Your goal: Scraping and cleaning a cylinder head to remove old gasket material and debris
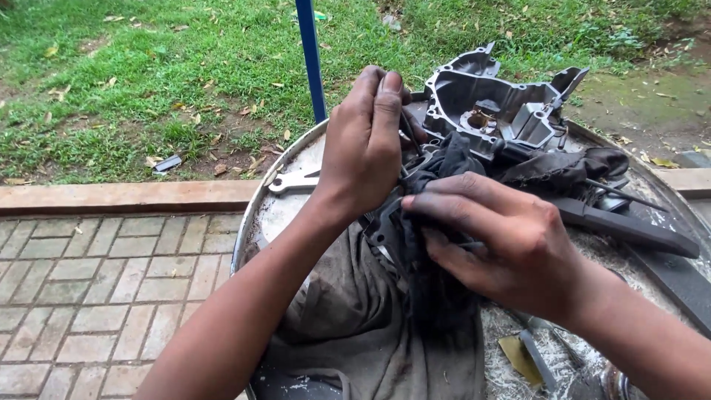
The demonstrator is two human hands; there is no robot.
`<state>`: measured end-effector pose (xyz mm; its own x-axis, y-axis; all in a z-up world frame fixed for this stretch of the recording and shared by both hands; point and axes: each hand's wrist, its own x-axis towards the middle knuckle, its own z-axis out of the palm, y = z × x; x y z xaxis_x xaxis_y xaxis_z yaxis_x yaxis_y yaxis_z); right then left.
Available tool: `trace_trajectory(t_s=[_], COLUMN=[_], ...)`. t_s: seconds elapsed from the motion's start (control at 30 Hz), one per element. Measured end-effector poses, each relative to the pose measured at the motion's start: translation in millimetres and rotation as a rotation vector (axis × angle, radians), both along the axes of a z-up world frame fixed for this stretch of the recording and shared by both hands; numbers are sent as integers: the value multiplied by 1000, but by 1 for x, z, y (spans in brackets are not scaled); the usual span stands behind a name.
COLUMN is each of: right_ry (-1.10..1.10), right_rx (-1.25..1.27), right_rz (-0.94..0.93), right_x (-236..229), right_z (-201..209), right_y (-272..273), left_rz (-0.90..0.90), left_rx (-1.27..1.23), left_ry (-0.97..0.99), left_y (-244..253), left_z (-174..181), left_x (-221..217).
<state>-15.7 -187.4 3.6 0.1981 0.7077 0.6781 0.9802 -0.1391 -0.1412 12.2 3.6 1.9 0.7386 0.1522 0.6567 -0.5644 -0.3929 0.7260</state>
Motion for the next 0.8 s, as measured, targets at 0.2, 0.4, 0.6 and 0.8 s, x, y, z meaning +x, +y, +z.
trace_trajectory(t_s=[0.2, 0.4, 0.6, 0.8], right_ry=[-128, 101, 31, -128], right_rx=[95, 147, -17, 65], right_rz=[-92, -274, -89, -219], right_x=[-13, -22, -10, 25], right_z=[-2, 2, 5, -4], right_y=[17, 16, 6, -28], left_rz=[65, 62, -10, -57], left_rx=[11, 50, 53, 18], left_ry=[-27, -21, -58, -11], left_y=[-5, -4, -1, 1], left_z=[0, 2, 0, -5], left_x=[-7, -4, -5, 3])
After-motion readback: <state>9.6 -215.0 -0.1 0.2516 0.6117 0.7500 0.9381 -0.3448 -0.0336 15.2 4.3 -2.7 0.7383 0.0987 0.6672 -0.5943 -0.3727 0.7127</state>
